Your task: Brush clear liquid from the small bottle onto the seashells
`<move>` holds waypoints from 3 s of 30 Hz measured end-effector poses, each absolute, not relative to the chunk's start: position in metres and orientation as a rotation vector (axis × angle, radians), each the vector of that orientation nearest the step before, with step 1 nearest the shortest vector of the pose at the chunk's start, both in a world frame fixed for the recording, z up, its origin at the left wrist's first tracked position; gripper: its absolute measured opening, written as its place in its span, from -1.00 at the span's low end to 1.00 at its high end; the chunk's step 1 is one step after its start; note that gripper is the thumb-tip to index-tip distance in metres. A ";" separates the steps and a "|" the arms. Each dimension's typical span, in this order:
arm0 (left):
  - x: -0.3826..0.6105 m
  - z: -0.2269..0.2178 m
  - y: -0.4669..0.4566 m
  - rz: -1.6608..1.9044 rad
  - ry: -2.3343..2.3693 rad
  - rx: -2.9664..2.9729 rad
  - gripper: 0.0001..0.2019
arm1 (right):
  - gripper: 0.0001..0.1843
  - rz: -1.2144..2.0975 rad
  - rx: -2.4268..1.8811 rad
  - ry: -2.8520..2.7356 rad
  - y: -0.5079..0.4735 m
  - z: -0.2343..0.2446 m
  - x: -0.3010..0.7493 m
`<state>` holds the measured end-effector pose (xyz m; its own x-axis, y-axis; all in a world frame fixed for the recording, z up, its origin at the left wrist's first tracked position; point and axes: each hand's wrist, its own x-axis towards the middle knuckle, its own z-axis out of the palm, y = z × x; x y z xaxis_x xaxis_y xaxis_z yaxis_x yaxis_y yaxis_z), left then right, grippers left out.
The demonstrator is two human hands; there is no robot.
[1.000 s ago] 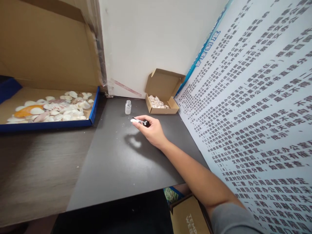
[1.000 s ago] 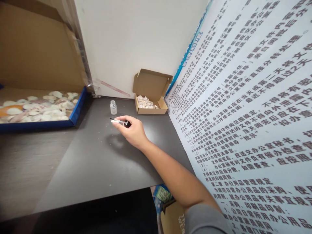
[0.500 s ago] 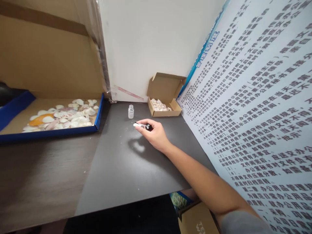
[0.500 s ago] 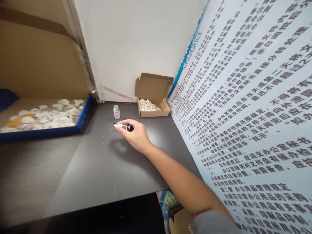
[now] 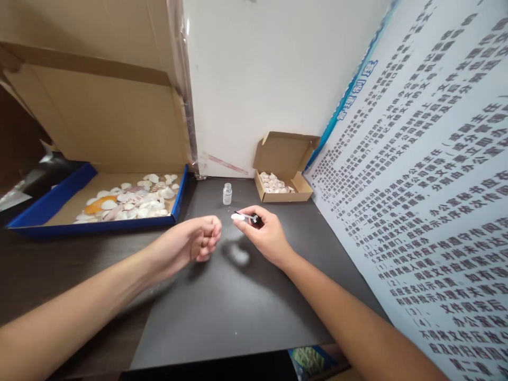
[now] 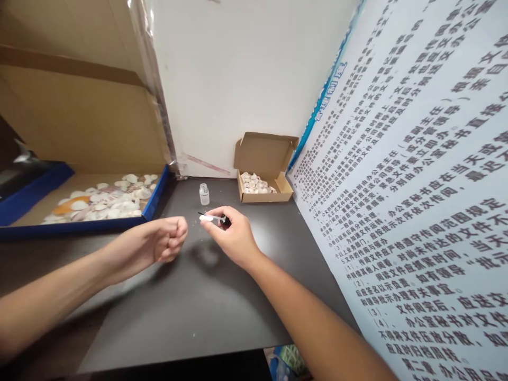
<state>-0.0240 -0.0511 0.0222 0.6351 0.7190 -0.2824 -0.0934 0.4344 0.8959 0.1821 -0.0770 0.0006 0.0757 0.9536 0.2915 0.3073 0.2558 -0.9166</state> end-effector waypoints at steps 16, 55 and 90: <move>0.002 -0.003 -0.041 0.618 0.571 0.794 -0.88 | -0.82 0.686 -1.313 -1.562 -0.081 -0.001 0.172; -0.017 0.001 -0.023 0.570 0.607 0.850 -0.87 | -0.80 0.814 -1.350 -1.598 -0.076 -0.002 0.181; -0.017 -0.003 -0.023 0.499 0.661 0.937 -0.75 | -0.71 0.785 -1.206 -1.683 -0.085 0.002 0.182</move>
